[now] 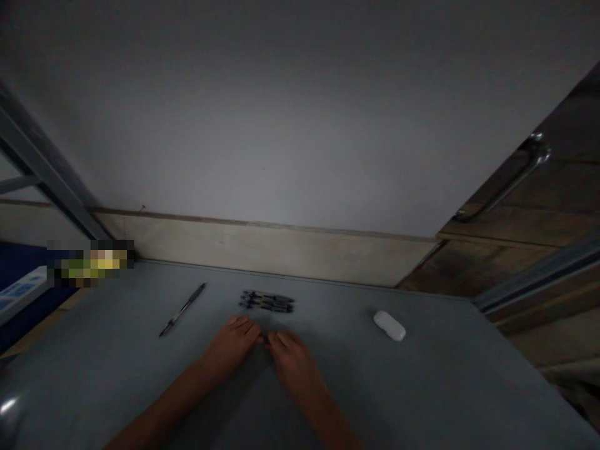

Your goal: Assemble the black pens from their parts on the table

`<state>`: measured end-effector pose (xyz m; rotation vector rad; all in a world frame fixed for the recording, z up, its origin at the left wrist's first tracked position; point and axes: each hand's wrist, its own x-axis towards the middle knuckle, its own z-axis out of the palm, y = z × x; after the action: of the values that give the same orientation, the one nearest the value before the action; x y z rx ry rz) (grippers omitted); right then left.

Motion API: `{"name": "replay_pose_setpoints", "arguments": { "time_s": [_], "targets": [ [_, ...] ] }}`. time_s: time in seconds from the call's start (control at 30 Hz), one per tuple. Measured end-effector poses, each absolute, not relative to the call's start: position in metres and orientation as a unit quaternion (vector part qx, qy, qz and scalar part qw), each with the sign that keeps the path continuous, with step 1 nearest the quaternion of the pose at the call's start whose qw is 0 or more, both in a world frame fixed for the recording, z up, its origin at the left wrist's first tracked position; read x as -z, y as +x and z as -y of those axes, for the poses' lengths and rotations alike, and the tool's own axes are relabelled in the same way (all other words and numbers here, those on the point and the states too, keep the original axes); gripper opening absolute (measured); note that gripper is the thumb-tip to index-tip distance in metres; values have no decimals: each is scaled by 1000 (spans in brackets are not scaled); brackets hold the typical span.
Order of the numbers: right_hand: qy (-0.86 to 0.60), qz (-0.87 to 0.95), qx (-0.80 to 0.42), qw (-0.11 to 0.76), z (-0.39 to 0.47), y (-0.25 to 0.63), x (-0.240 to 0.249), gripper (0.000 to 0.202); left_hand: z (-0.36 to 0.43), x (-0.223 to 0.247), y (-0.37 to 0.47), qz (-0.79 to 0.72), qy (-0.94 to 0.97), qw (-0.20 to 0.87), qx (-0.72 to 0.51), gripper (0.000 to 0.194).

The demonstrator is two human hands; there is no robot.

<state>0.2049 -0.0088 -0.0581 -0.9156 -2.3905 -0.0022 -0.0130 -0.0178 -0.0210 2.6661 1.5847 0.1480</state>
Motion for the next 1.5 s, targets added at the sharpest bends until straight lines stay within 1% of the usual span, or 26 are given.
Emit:
{"name": "replay_pose_setpoints", "arguments": {
  "time_s": [0.07,0.17,0.3,0.47,0.53,0.63,0.8,0.83,0.93,1.0,1.13,1.2,1.3,1.5],
  "targets": [
    [-332,894,32,299,9,207,61,38,18,19,-12,-519,853,30,-48,12],
    [-332,895,70,291,11,208,59,39,19,16,-11,-527,847,49,-56,12],
    [-345,892,88,277,17,206,47,39,20,11,-11,-538,838,76,-55,13],
    [-345,891,90,280,22,205,38,45,22,2,-11,-554,824,106,-54,16],
    [-352,890,62,282,22,205,36,47,23,-1,-11,-559,819,117,-55,16],
    [-378,880,-14,289,21,204,35,44,23,-3,-10,-560,818,120,-58,12],
    [-450,804,-187,342,18,200,31,27,22,0,-12,-569,815,94,-57,8],
    [-458,791,-225,339,17,200,30,28,22,1,-12,-569,816,92,-55,8],
    [-461,769,-300,326,13,199,27,44,23,5,-12,-565,819,90,-53,9],
    [-457,763,-306,339,12,199,26,45,23,7,-11,-561,820,96,-52,10],
    [-458,745,-306,377,12,199,27,31,23,12,-9,-562,819,100,-52,11],
    [-457,738,-312,385,13,199,28,28,24,14,-9,-561,820,93,-58,11],
    [-456,733,-318,392,14,201,29,27,24,15,-9,-552,827,89,-64,10],
    [-447,726,-335,401,13,201,27,26,25,10,-8,-560,821,98,-37,10]
  ]
}}
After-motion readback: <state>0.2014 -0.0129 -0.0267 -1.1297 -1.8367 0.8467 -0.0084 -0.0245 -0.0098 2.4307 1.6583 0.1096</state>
